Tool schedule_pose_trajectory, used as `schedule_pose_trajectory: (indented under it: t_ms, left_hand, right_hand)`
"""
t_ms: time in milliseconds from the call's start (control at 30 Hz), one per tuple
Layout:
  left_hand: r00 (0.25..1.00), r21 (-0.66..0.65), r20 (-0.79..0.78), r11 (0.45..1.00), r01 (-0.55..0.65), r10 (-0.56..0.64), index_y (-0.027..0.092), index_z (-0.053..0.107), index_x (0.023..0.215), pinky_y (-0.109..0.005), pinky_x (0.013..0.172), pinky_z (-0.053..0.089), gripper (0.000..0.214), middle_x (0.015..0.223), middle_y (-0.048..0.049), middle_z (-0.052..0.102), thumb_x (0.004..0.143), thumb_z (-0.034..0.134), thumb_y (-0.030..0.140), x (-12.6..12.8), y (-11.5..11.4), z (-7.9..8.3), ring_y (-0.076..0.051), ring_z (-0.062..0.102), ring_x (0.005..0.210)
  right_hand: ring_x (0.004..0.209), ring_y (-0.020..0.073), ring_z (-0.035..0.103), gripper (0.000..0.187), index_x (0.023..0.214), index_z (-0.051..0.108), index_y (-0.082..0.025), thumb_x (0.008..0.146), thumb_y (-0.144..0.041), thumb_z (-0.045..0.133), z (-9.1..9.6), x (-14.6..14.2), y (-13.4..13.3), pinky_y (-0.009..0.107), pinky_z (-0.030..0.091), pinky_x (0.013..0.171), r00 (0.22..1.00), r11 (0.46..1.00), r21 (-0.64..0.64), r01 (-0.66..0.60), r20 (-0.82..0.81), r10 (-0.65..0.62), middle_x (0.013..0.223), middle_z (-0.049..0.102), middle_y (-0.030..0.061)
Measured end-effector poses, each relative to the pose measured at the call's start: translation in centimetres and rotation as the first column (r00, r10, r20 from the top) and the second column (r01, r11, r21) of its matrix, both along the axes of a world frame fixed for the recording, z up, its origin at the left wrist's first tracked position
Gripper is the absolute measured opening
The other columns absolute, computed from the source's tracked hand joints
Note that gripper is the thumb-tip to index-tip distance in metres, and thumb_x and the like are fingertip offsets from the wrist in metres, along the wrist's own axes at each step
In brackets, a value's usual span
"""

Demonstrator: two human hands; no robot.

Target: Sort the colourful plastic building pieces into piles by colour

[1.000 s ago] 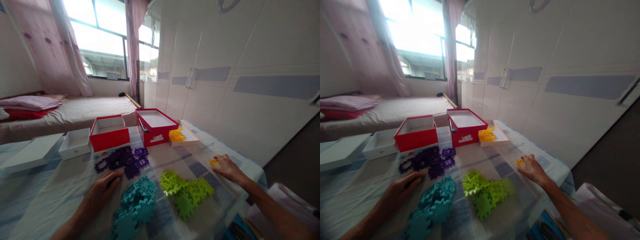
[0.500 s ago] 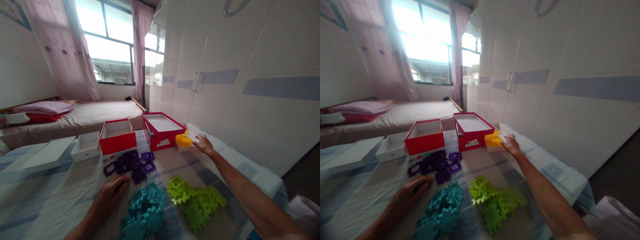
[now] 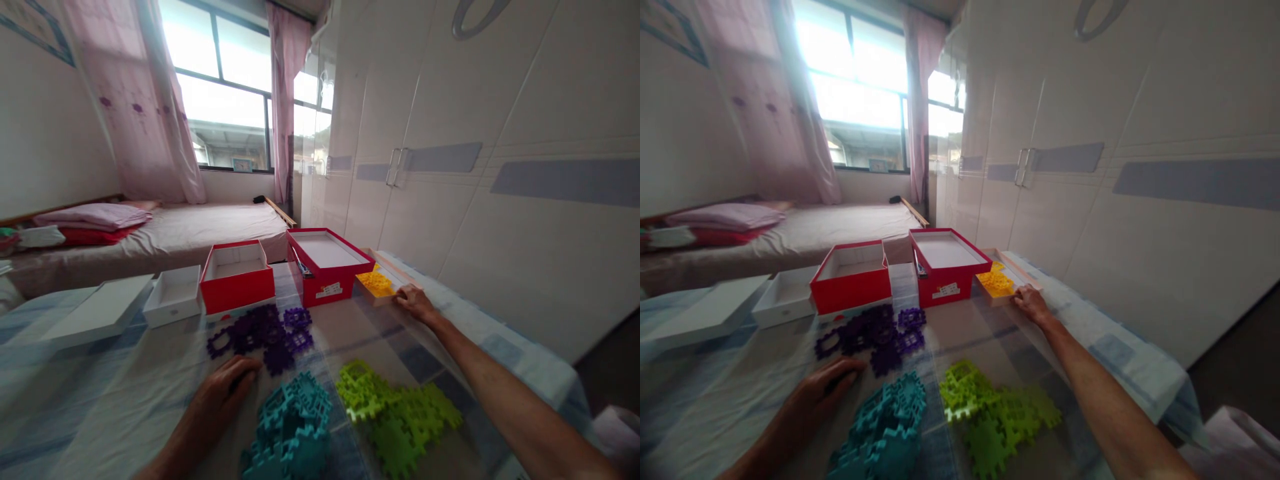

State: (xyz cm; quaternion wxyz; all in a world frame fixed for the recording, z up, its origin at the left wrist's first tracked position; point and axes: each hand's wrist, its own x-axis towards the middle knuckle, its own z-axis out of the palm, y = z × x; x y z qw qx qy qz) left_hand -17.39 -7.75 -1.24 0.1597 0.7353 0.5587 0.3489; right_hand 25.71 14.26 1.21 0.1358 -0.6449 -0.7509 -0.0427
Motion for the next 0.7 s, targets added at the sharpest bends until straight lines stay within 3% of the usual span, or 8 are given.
schedule_pose_trajectory:
  t_ms: [167, 300, 367, 433, 533, 700]
  left_hand:
    - [1.0, 0.002, 0.011, 1.0, -0.011, 0.011, 0.022, 0.067, 0.092, -0.025, 0.076, 0.051, 0.028, 0.092, -0.0048, 0.068, 0.087, 0.044, 0.036, 0.3, -0.3, 0.4, -0.018, 0.064, 0.084]
    - [1.0, 0.004, 0.011, 1.0, -0.014, 0.014, 0.022, 0.066, 0.094, -0.025, 0.077, 0.051, 0.028, 0.094, -0.0043, 0.068, 0.088, 0.042, 0.035, 0.3, -0.4, 0.3, -0.018, 0.063, 0.086]
    - [1.0, 0.004, 0.01, 1.0, -0.009, 0.009, 0.022, 0.066, 0.094, -0.026, 0.077, 0.051, 0.028, 0.094, -0.0045, 0.068, 0.088, 0.042, 0.035, 0.3, -0.3, 0.1, -0.019, 0.063, 0.086]
    - [1.0, 0.011, 0.016, 1.0, -0.009, 0.009, 0.022, 0.066, 0.094, -0.026, 0.077, 0.051, 0.027, 0.093, -0.0044, 0.068, 0.088, 0.043, 0.036, 0.2, -0.2, 0.0, -0.019, 0.063, 0.086]
    - [1.0, 0.017, 0.023, 1.0, -0.007, 0.007, 0.022, 0.066, 0.093, -0.026, 0.077, 0.05, 0.027, 0.092, -0.0043, 0.067, 0.088, 0.043, 0.036, 0.1, -0.2, -0.1, -0.019, 0.063, 0.085]
    - [1.0, 0.008, 0.002, 1.0, 0.009, -0.009, 0.022, 0.065, 0.095, -0.026, 0.078, 0.05, 0.028, 0.095, -0.0047, 0.067, 0.089, 0.042, 0.036, -0.1, -0.1, -0.3, -0.018, 0.063, 0.087]
  right_hand:
    - [0.091, 0.0174, 0.058, 0.018, 0.09, 0.065, -0.013, 0.079, -0.019, 0.052, -0.2, -0.3, -0.8, 0.024, 0.043, 0.078, 0.998, 0.998, 0.045, 0.047, 0.029, -0.048, 0.099, 0.06, 0.0105]
    - [0.1, 0.0248, 0.055, 0.039, 0.12, 0.051, -0.011, 0.082, -0.017, 0.042, 1.7, -3.0, -2.6, 0.031, 0.045, 0.076, 0.991, 0.964, 0.234, 0.125, 0.025, -0.134, 0.119, 0.049, 0.0176]
    - [0.107, 0.025, 0.051, 0.048, 0.133, 0.037, -0.014, 0.085, -0.018, 0.038, 3.1, -5.4, -3.5, 0.031, 0.046, 0.079, 0.997, 0.929, 0.369, 0.02, 0.058, -0.045, 0.127, 0.045, 0.0155]
    - [0.113, 0.0248, 0.048, 0.052, 0.138, 0.028, -0.016, 0.087, -0.021, 0.036, 4.3, -8.0, -3.8, 0.03, 0.047, 0.08, 0.983, 0.898, 0.41, -0.161, 0.148, 0.109, 0.134, 0.041, 0.0135]
    - [0.109, 0.0259, 0.05, 0.047, 0.136, 0.033, -0.017, 0.089, -0.018, 0.03, 5.2, -11.2, -3.2, 0.034, 0.046, 0.081, 0.948, 0.886, 0.358, -0.295, 0.229, 0.223, 0.13, 0.046, 0.0145]
    - [0.097, 0.026, 0.054, 0.029, 0.108, 0.053, -0.015, 0.088, -0.013, 0.032, 5.2, -13.0, -1.2, 0.034, 0.045, 0.074, 0.976, 0.907, 0.359, -0.219, 0.1, 0.196, 0.106, 0.058, 0.0159]
